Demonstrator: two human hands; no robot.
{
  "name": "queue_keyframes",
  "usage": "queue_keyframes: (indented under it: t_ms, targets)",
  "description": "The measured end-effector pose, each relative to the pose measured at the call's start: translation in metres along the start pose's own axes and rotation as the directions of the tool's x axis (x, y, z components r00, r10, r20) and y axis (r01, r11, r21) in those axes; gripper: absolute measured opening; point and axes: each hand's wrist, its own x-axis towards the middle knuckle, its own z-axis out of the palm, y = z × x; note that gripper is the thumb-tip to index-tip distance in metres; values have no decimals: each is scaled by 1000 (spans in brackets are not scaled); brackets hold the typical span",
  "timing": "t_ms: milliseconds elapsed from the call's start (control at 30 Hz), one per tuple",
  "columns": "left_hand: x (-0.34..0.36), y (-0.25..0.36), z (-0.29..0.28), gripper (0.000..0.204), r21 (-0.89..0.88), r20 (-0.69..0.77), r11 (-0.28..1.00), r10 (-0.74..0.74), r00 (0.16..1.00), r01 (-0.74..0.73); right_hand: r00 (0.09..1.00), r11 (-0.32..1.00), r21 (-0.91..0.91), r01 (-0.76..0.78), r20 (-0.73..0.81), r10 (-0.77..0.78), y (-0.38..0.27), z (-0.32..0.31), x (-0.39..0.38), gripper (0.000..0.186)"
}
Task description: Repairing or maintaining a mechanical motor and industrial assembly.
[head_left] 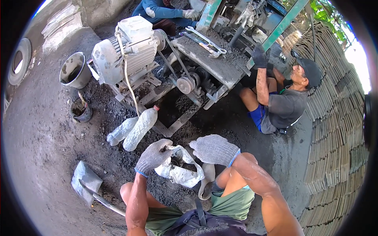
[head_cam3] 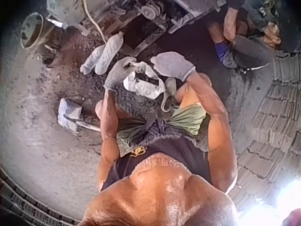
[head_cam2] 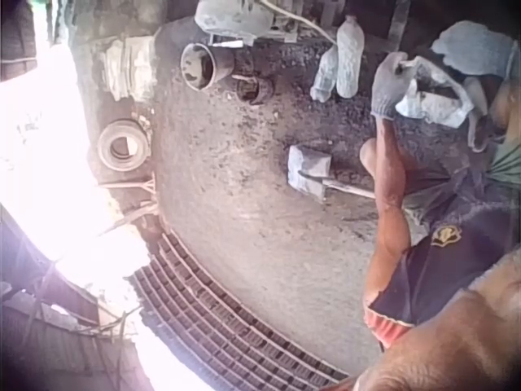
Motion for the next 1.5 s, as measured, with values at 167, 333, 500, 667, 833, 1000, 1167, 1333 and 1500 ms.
queue_keyframes:
  t_ms: [167,333,500,667,833,1000,1167,1333,1500]
  targets:
    - [1,0,0,34,14,2,1000,5,1000,-5,1000,1000,13,6,-9,-6,0,-1,0,35]
    - [1,2,-1,35,10,-6,1000,-1,1000,1,999,1000,6,21,-38,-21,3,4,0,34]
    - [2,-4,-2,39,21,-24,999,26,999,-26,1000,1000,-16,12,1,-12,0,1,3,34]
    - [3,-9,-1,38,39,-42,999,31,999,-30,1000,1000,8,-2,26,2,2,4,5,32]
    - [4,-19,2,37,21,-87,992,125,988,-123,999,999,-6,36,-4,-36,2,7,6,31]
    - [3,-17,1,38,-2,-78,996,85,993,-85,998,998,-6,57,-31,-57,4,11,7,30]
    - [2,-24,3,38,-3,-97,994,107,990,-108,998,998,-14,59,-33,-59,2,9,8,29]
    - [4,-17,-1,37,3,-65,996,94,993,-94,1000,1000,-13,28,-13,-28,2,9,9,30]
    - [2,-6,-7,37,19,-16,1000,23,1000,-22,1000,1000,-21,12,-11,-12,-2,4,9,31]
